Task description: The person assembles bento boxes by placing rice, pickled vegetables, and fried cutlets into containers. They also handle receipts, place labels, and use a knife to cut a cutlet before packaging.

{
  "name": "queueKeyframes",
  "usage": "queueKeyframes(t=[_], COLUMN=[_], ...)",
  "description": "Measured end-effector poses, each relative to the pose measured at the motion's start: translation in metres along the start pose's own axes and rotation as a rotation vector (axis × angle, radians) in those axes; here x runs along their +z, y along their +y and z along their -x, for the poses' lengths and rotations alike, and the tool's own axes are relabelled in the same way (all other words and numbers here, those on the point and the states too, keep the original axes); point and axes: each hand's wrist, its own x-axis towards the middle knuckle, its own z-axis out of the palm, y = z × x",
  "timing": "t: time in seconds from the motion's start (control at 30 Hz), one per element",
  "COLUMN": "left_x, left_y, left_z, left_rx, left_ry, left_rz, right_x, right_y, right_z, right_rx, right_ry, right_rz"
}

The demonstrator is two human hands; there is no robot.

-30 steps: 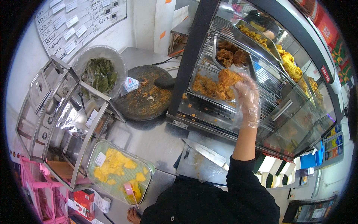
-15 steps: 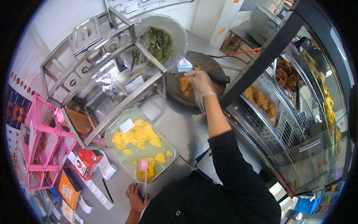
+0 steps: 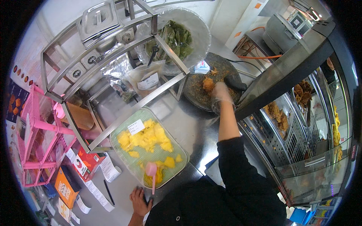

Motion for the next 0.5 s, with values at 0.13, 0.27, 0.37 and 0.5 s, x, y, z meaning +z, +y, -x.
queueKeyframes(t=[0.13,0.27,0.37,0.5], left_x=[-0.006,-0.004,0.015,0.032], left_y=[0.001,-0.006,-0.022,-0.036], left_z=[-0.004,0.001,0.016,0.0], left_rx=[-0.037,-0.056,-0.028,0.029], left_ry=[-0.071,-0.07,-0.011,0.165], left_rz=[0.028,-0.02,-0.045,-0.086], right_x=[0.023,0.012,-0.006,0.017], right_y=[0.005,-0.039,-0.068,-0.068], right_z=[-0.02,0.01,0.029,0.023], right_rx=[-0.161,-0.168,-0.248,-0.381], right_ry=[0.24,0.273,0.304,0.569], right_rz=[-0.483,-0.592,-0.512,-0.134])
